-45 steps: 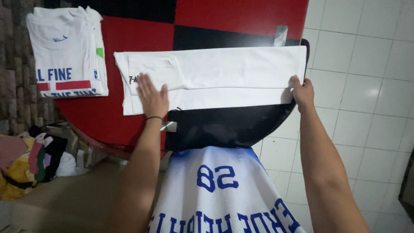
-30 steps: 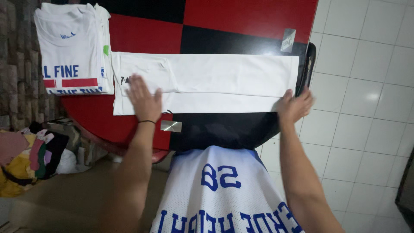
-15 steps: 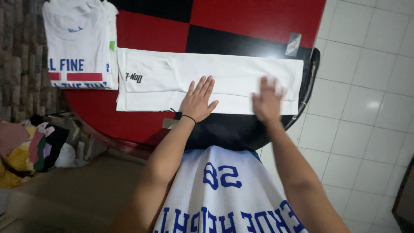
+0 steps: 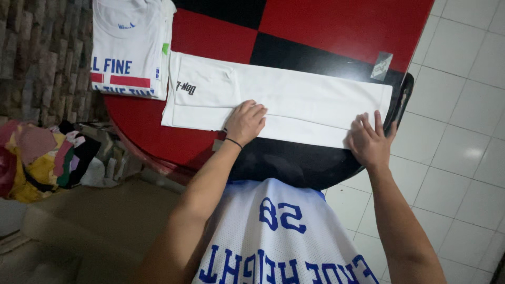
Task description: The person folds a white pair of shorts and then a white t-shirt on a red and black checkered table. They smooth the fabric, fold each item in half multiple times, and place the finished shorts on a stack of folded shirts. The person then unfolds and refolds the t-shirt to adjust the creases.
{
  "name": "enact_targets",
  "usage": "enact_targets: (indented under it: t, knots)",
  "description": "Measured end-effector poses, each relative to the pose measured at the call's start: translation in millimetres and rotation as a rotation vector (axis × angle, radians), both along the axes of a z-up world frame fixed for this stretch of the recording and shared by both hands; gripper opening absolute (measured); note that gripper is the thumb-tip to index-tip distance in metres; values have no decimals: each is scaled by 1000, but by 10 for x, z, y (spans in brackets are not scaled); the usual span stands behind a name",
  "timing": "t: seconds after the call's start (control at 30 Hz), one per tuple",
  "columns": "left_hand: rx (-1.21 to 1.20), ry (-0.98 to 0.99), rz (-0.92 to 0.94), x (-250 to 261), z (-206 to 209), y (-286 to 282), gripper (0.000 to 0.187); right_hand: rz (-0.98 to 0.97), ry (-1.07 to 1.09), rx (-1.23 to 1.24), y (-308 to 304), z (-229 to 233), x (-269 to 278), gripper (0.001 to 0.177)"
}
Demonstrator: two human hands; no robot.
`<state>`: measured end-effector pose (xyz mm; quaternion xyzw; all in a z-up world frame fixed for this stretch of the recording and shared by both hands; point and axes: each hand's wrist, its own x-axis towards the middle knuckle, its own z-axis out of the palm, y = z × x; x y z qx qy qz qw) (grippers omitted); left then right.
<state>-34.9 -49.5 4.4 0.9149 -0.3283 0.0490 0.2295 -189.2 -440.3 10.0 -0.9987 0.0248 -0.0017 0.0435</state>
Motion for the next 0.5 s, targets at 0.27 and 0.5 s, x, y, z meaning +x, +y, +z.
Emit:
enact_targets:
  t: [0.27, 0.5]
  knots:
    - [-29, 69, 5, -12, 89, -114, 14, -89, -61, -20, -250, -237, -257, 41]
    - [30, -21, -97, 58, 184, -230, 29, -125, -14, -19, -492, -178, -365, 34]
